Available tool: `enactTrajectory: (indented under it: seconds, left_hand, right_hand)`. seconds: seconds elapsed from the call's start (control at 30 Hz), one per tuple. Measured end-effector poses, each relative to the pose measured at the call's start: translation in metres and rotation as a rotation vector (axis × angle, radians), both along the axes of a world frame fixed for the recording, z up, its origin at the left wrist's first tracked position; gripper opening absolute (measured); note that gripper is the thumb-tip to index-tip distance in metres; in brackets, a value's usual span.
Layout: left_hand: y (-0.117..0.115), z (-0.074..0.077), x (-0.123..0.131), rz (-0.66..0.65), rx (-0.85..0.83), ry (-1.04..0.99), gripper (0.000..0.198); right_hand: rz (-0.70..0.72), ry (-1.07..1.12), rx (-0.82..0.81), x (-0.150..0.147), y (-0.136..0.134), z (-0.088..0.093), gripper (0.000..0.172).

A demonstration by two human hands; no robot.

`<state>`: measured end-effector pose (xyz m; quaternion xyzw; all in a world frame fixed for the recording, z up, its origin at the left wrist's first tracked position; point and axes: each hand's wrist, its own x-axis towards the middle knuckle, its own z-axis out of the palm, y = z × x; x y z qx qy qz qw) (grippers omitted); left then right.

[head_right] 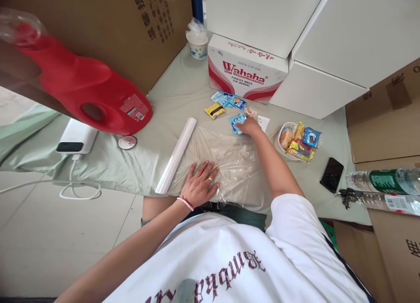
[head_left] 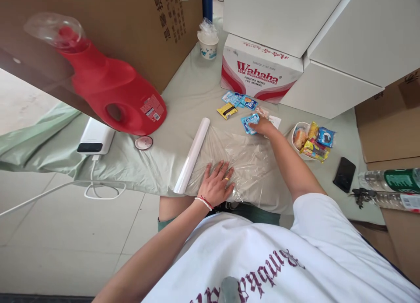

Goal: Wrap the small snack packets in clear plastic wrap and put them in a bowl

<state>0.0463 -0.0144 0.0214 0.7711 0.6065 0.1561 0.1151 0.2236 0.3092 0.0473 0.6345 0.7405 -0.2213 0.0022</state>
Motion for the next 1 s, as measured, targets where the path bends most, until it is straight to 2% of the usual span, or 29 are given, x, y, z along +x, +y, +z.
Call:
enactTrajectory:
  seconds: [0.13,0.2,0.33,0.4,0.47,0.57,0.67,0.73,0.8,0.9,1.0]
  left_hand:
    - [-0.001,-0.001,0.000,-0.003,0.007,0.008,0.056]
    - [-0.001,-0.001,0.000,-0.001,0.011,0.013,0.056]
    - [-0.001,-0.001,0.000,-0.001,0.011,0.024,0.056]
    - [-0.001,-0.001,0.000,-0.004,0.010,0.029,0.056]
    - [-0.002,-0.001,0.000,-0.007,0.010,0.032,0.056]
    - [-0.002,-0.002,0.000,-0.007,0.017,0.025,0.056]
    - [-0.002,-0.003,0.000,-0.002,0.029,0.013,0.055]
    - [-0.002,-0.003,0.000,0.000,0.032,0.006,0.055]
    - [-0.002,-0.004,0.000,-0.001,0.034,0.002,0.056]
    - [-0.002,-0.005,0.000,-0.006,0.040,0.001,0.055]
    - [-0.002,-0.005,0.001,-0.007,0.043,0.006,0.055]
  right_hand:
    - [-0.019,-0.138,-0.032,-0.021,0.005,0.001,0.064]
    - [-0.011,-0.127,-0.044,-0.027,0.004,0.003,0.066]
    - [-0.135,-0.053,-0.040,-0.035,-0.009,0.006,0.076]
    - [-0.181,-0.024,0.015,-0.036,-0.019,0.010,0.075]
    - [-0.180,0.036,0.078,-0.032,-0.029,0.019,0.065]
    - [-0.139,0.091,0.164,-0.005,-0.047,0.043,0.048]
    - [-0.126,-0.057,0.258,0.044,-0.077,0.067,0.040]
    - [-0.124,-0.178,0.284,0.081,-0.107,0.073,0.037]
    - [-0.098,-0.280,0.242,0.113,-0.141,0.067,0.036]
    - [-0.088,-0.366,0.112,0.144,-0.184,0.045,0.034]
    - [-0.103,-0.309,0.068,0.156,-0.196,0.030,0.030]
